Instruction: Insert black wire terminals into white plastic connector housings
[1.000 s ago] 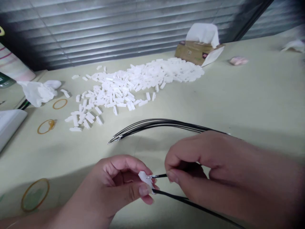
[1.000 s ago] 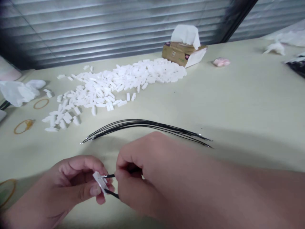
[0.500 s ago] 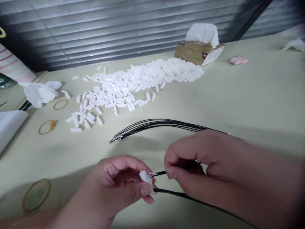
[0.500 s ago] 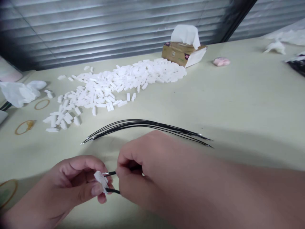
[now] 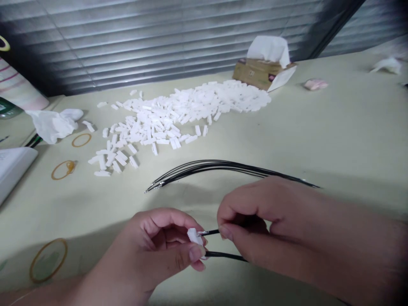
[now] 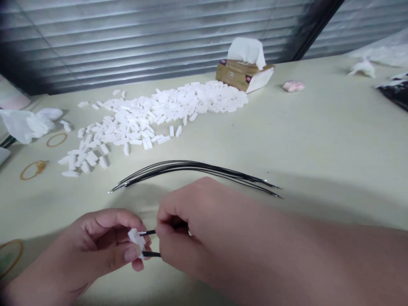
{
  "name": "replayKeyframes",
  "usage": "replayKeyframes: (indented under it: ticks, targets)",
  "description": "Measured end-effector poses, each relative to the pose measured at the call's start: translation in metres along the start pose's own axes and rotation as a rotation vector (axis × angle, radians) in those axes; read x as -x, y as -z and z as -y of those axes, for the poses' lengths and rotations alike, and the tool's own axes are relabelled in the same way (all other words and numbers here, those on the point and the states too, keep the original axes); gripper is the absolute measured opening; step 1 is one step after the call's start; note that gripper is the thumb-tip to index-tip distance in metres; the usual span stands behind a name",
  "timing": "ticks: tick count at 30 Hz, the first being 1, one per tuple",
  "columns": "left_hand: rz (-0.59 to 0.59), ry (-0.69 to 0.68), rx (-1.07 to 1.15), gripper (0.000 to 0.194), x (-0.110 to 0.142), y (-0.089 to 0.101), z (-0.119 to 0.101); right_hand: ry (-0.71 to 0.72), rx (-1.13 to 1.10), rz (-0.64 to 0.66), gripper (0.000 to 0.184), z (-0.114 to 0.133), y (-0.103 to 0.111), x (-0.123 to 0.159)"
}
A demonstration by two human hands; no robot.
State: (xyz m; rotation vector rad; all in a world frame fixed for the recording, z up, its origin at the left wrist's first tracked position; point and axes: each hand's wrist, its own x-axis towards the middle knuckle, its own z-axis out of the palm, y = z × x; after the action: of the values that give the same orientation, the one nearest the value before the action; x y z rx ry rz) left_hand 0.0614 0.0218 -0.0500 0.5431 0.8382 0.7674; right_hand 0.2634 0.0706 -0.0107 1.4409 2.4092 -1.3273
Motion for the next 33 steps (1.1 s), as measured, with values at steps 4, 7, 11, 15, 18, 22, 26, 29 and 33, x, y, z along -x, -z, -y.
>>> replayKeyframes:
  ticks: [4, 7, 11, 15, 18, 22, 26, 29, 33]
  targets:
    - [0.002, 0.006, 0.014, 0.011, 0.0001, -0.0013, -0.0015, 0.092, 0.024, -0.045, 0.018, 0.0015, 0.0013, -0.0032]
    - [-0.002, 0.016, 0.036, 0.011, -0.0015, -0.0028, -0.0026, 0.171, 0.073, -0.076, 0.017, 0.001, 0.0024, -0.0033]
    - [0.0, 0.007, 0.054, 0.01, -0.0015, -0.0034, -0.0023, 0.196, 0.056, -0.085, 0.019, 0.0008, 0.0033, -0.0031]
    - [-0.004, 0.01, 0.038, 0.01, -0.0008, -0.0033, -0.002, 0.168, -0.001, -0.047, 0.021, 0.0, 0.0023, -0.0033]
    - [-0.013, 0.012, 0.032, 0.011, -0.0013, -0.0034, -0.0023, 0.156, -0.003, -0.049, 0.02, -0.0007, 0.0017, -0.0034]
    - [-0.018, 0.022, 0.02, 0.011, -0.0007, -0.0026, -0.0018, 0.166, 0.028, -0.056, 0.018, 0.0009, 0.0028, -0.0043]
    - [-0.021, 0.021, -0.001, 0.011, 0.0007, -0.0025, -0.002, 0.19, 0.038, -0.046, 0.02, -0.0004, 0.002, -0.0036]
    - [-0.021, 0.012, 0.002, 0.01, -0.0005, -0.0039, -0.0027, 0.189, 0.038, -0.046, 0.021, -0.0026, 0.0004, -0.0029]
    - [-0.024, 0.024, 0.011, 0.01, -0.0016, -0.0045, -0.0017, 0.177, 0.032, -0.027, 0.023, -0.0013, -0.0004, -0.0029]
